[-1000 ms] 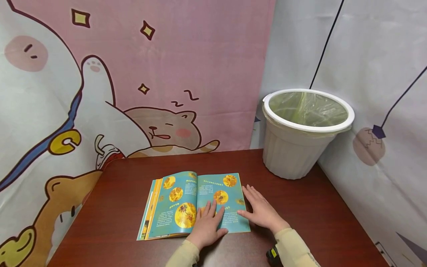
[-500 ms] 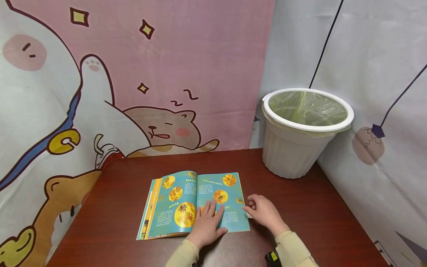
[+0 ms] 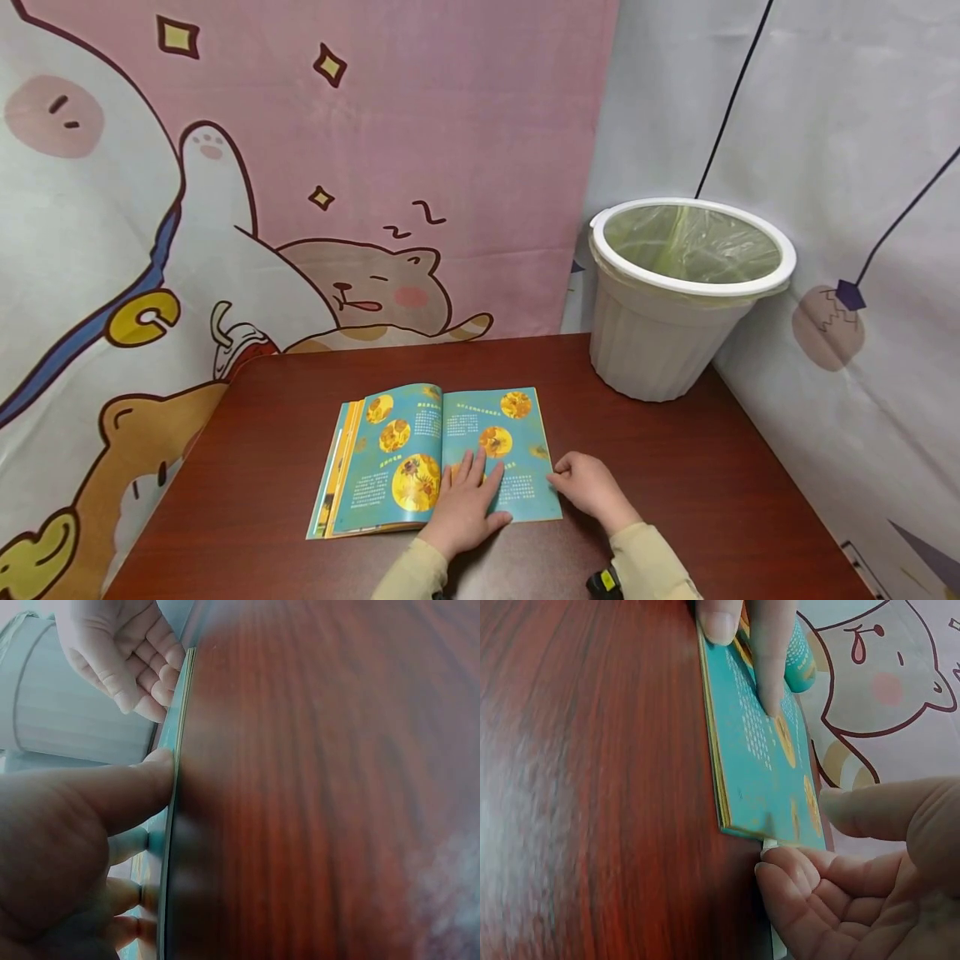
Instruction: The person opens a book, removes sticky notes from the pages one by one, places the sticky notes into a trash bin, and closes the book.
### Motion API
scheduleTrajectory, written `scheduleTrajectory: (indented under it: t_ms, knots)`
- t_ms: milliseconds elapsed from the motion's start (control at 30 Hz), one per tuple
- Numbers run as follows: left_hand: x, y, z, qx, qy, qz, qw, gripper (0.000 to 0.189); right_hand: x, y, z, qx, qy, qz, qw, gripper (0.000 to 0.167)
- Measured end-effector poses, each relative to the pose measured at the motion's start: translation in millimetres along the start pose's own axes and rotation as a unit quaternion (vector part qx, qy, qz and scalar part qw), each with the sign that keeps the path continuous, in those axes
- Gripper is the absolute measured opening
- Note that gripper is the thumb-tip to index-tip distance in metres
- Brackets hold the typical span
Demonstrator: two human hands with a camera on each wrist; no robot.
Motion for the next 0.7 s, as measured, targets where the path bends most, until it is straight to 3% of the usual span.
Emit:
scheduleTrajectory:
  t_ms: [200,400,700]
  knots:
    - [0.1,-0.2,0.1,0.0,-0.005,0.003,1.0,0.069,2.1,-1.1,1.3,0.013,0.046,0.024,0.9986,0.014]
    - [0.1,0.0,1.5,0.005,-0.026,0.014,0.9996,0.075,3.4,-3.3,0.3,0.015,0.053,0.042,0.9976,0.017]
    - [4.5,1.8,3.1,-0.009,-0.058,0.03,0.9978,0.096,8.4,-3.2,1.3,0.011,0.069,0.031,0.9971,0.019]
Point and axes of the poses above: each hand's wrist, its own y-axis towards the middle knuckle, its own z-axis out of the palm, x = y × z, the point moved 7 cm from there along y, towards the middle knuckle, and after that the axes turned 15 degrees about x, right-handed, at the moved point
